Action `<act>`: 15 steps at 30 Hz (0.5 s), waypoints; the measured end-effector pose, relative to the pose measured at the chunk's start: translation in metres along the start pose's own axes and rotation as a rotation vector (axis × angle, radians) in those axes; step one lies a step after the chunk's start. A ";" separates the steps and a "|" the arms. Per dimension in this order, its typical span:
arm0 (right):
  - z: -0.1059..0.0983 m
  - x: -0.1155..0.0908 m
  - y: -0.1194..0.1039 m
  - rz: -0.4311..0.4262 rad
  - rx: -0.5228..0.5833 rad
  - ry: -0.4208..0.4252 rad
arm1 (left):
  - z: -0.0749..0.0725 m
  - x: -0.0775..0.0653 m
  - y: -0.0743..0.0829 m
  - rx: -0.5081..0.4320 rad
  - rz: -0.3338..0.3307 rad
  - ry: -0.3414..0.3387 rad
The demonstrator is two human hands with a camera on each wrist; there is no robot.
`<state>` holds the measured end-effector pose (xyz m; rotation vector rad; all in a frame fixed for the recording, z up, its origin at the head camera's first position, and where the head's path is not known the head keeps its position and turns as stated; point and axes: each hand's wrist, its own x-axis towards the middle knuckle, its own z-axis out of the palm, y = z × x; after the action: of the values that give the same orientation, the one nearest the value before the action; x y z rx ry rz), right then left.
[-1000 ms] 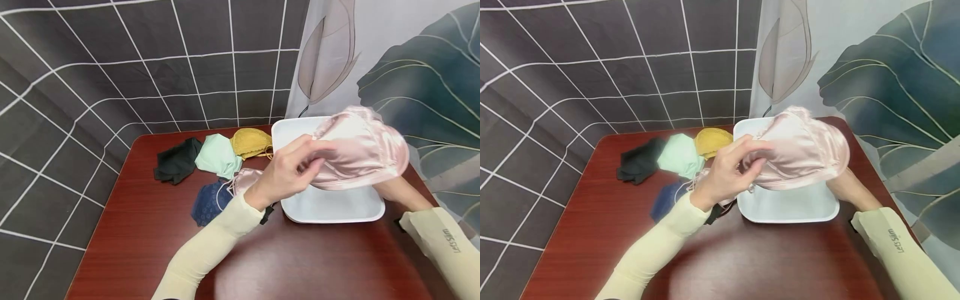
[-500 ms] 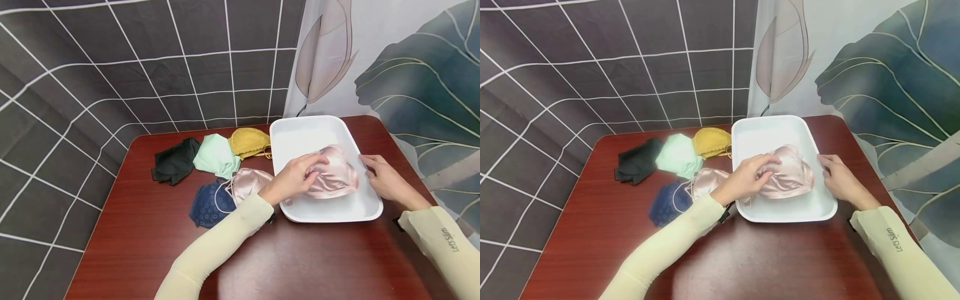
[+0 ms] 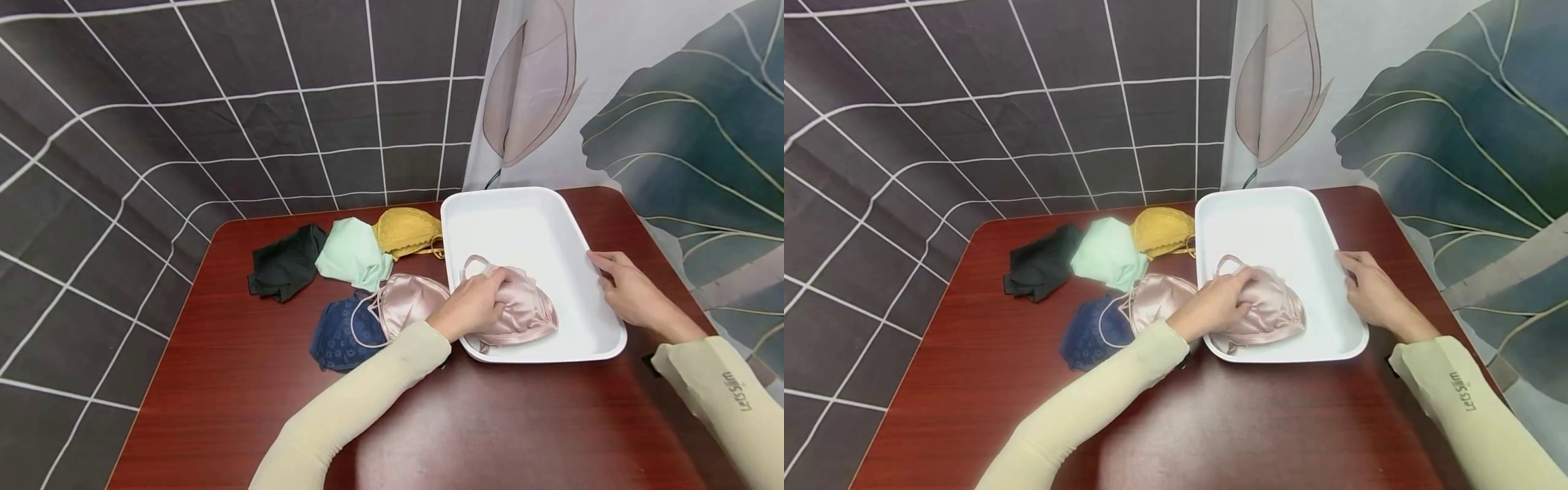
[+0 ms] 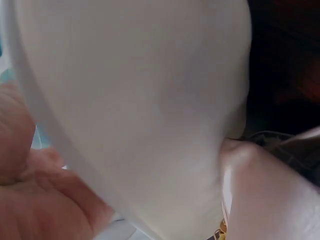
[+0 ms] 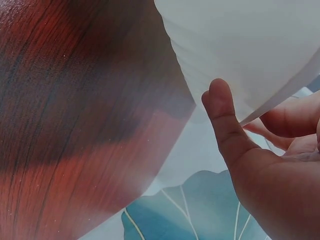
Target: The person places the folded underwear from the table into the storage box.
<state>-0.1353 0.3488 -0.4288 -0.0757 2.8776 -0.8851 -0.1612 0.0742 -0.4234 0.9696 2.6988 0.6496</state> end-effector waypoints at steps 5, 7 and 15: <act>-0.001 0.000 0.000 0.010 0.003 -0.009 | 0.006 0.000 0.004 0.088 -0.035 -0.043; -0.001 0.000 0.000 0.013 0.003 -0.011 | 0.009 0.001 0.005 0.120 -0.022 -0.056; -0.001 -0.001 -0.002 -0.002 -0.001 0.007 | 0.013 0.002 0.011 0.228 0.049 -0.178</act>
<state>-0.1341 0.3479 -0.4270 -0.0761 2.8847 -0.8868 -0.1524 0.0871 -0.4296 1.0926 2.6369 0.2522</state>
